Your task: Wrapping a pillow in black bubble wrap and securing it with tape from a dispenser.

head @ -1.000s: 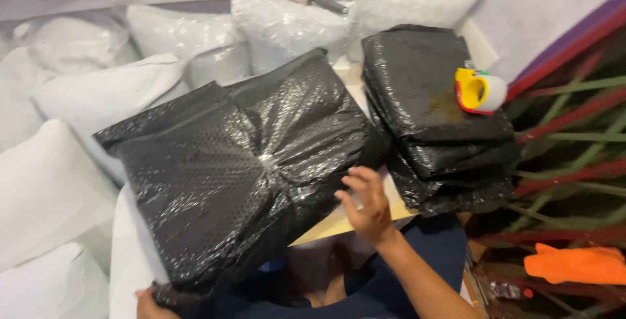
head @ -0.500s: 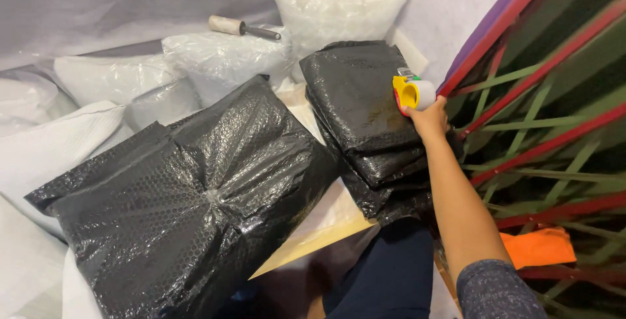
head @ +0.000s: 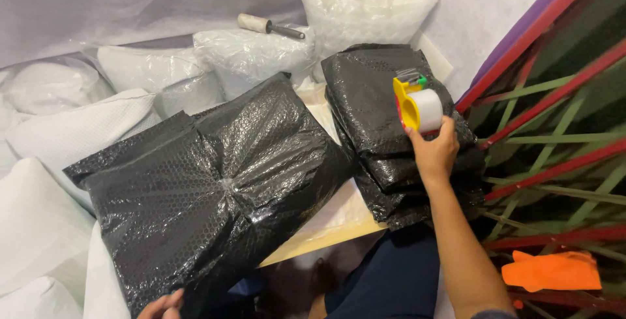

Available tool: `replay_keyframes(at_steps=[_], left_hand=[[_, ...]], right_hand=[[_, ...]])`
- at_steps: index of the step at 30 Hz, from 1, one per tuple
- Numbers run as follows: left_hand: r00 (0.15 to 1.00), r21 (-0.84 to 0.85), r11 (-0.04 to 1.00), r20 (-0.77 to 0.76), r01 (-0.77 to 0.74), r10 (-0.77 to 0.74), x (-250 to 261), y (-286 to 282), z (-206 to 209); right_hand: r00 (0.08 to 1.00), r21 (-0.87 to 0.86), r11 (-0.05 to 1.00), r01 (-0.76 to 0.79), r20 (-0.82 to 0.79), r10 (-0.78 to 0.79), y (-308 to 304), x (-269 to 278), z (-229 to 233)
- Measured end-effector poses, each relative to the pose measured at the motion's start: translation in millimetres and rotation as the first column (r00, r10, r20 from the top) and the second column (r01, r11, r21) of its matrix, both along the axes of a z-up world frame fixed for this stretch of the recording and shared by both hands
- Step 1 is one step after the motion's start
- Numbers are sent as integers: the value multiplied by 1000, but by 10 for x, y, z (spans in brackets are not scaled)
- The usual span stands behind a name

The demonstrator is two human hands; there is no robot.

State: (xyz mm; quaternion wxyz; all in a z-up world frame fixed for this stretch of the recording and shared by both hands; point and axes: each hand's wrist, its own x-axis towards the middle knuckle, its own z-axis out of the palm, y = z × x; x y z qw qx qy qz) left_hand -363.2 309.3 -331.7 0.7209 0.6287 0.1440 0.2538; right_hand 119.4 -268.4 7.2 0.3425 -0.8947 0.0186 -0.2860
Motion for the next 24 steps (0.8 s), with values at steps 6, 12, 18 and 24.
replay_keyframes(at_steps=[6, 12, 18, 24], left_hand=[[982, -290, 957, -180, 5, -60, 1808, -2910, 3597], [983, -715, 682, 39, 153, -179, 2132, -3220, 3513], [997, -692, 721, -11, 43, -70, 1798, -3014, 3382], [949, -418, 895, -185, 158, -254, 1488, -2932, 3466]], right_hand=[[948, 162, 935, -315, 0, 319, 663, -1420, 204], [815, 235, 816, -528, -131, 565, 1115, -2417, 76], [403, 456, 457, -764, -217, 889, 1009, -2401, 317], [267, 585, 285, -759, -120, 956, 1336, -1968, 450]])
